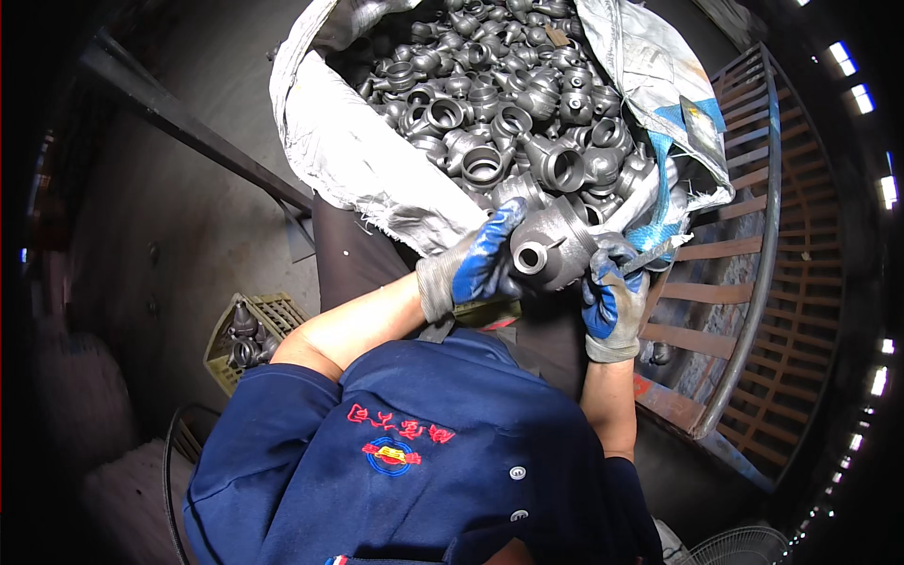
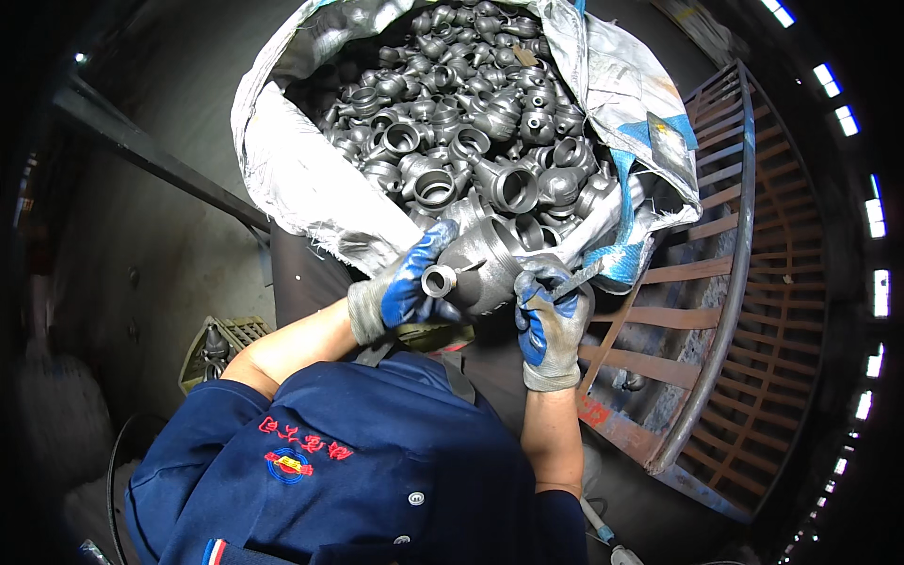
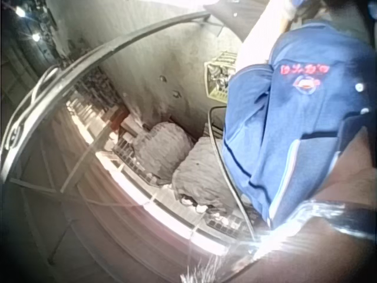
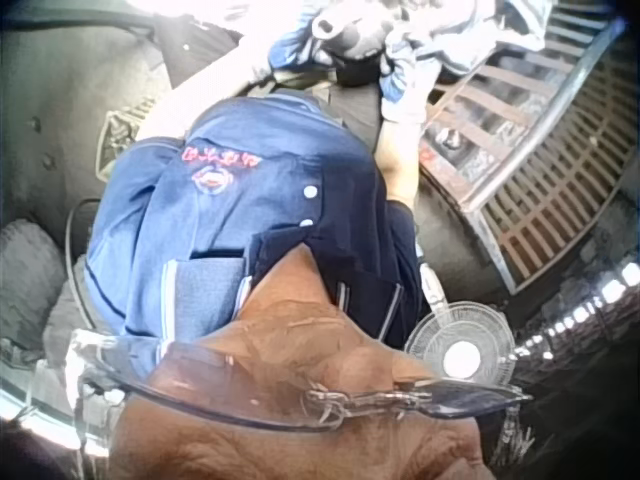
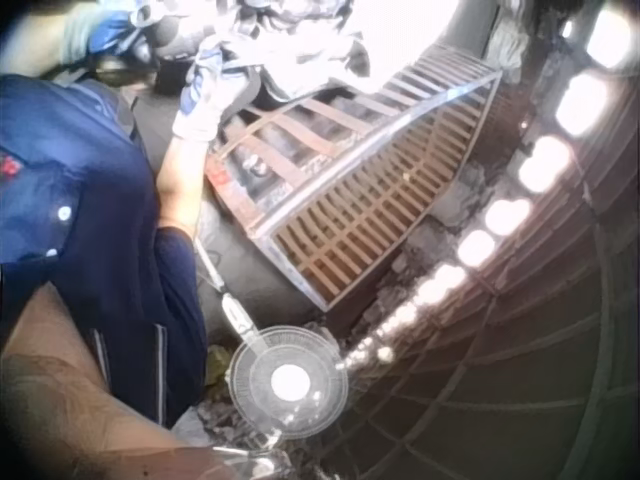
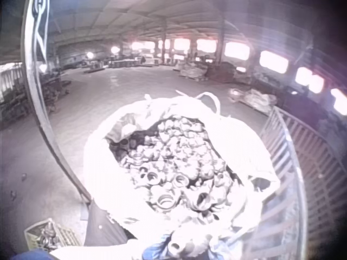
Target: Sorting and inspecting metal cast fittings from a large bag into different bins.
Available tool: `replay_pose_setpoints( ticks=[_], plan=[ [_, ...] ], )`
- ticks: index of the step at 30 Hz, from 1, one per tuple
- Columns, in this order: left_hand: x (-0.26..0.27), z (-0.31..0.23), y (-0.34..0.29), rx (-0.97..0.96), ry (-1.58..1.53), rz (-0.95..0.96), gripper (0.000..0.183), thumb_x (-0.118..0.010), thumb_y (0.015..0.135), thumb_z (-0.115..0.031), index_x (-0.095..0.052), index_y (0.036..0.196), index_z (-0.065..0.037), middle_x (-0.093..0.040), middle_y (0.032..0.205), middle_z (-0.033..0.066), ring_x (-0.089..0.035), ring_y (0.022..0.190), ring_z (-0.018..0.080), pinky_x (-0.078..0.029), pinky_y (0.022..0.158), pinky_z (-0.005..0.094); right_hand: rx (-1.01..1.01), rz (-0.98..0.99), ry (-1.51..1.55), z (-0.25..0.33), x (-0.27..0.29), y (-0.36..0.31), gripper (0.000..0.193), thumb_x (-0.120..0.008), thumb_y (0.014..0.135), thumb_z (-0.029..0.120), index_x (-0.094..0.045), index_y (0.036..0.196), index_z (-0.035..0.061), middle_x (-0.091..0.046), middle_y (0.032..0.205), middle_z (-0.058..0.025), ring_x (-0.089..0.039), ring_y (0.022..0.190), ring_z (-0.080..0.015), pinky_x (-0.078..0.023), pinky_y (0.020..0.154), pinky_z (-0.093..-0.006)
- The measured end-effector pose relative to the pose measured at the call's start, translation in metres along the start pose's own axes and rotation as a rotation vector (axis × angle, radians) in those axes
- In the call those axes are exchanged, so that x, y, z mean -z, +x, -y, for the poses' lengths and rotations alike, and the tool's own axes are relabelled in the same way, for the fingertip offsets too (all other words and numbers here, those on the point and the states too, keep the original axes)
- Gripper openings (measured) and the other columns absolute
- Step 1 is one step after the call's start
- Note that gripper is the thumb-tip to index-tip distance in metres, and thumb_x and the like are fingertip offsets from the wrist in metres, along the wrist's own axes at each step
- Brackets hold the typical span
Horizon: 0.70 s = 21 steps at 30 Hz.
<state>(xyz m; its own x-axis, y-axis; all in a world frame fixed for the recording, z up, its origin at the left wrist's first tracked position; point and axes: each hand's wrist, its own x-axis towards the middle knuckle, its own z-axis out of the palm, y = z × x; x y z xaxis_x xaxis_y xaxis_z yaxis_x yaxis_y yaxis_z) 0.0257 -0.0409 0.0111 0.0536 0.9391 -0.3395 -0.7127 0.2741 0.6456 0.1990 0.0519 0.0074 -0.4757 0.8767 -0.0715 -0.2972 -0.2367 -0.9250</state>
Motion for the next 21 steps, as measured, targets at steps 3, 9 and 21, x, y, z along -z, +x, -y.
replay_pose_setpoints(
  ticks=[3, 9, 21],
  plan=[
    [-0.019, 0.005, 0.0, -0.111, -0.24, 0.069, 0.054, -0.041, 0.093, -0.045, -0.037, 0.132, -0.009, -0.05, 0.126, 0.0092, -0.056, 0.107, 0.0224, -0.051, 0.086, 0.0379, -0.045, -0.035, -0.001, -0.002, -0.004, 0.0, 0.017, -0.064, 0.076, 0.005, -0.059, 0.092, 0.0, -0.056, 0.07, -0.0043, -0.042, 0.046, -0.0058, -0.031, 0.039, -0.0181],
    [-0.005, 0.019, 0.012, -0.643, 0.194, 0.063, 0.049, -0.04, 0.095, -0.041, -0.039, 0.13, -0.006, -0.049, 0.124, 0.011, -0.051, 0.112, 0.02, -0.042, 0.095, 0.0336, -0.015, 0.034, -0.312, 0.018, -0.025, 0.002, 0.027, -0.07, 0.073, 0.001, -0.063, 0.099, -0.0005, -0.059, 0.073, 0.0001, -0.048, 0.056, -0.0021, -0.035, 0.046, -0.0161],
    [0.011, 0.03, 0.025, -0.825, 0.591, -0.236, 0.035, -0.044, 0.095, -0.016, -0.044, 0.126, 0.0, -0.047, 0.127, 0.0105, -0.041, 0.12, 0.0171, -0.031, 0.102, 0.0292, 0.376, 0.094, -0.775, -0.013, -0.013, 0.02, 0.018, -0.068, 0.079, 0.016, -0.058, 0.083, 0.0013, -0.056, 0.07, 0.0013, -0.048, 0.06, -0.0049, -0.038, 0.053, -0.0201]
  ],
)
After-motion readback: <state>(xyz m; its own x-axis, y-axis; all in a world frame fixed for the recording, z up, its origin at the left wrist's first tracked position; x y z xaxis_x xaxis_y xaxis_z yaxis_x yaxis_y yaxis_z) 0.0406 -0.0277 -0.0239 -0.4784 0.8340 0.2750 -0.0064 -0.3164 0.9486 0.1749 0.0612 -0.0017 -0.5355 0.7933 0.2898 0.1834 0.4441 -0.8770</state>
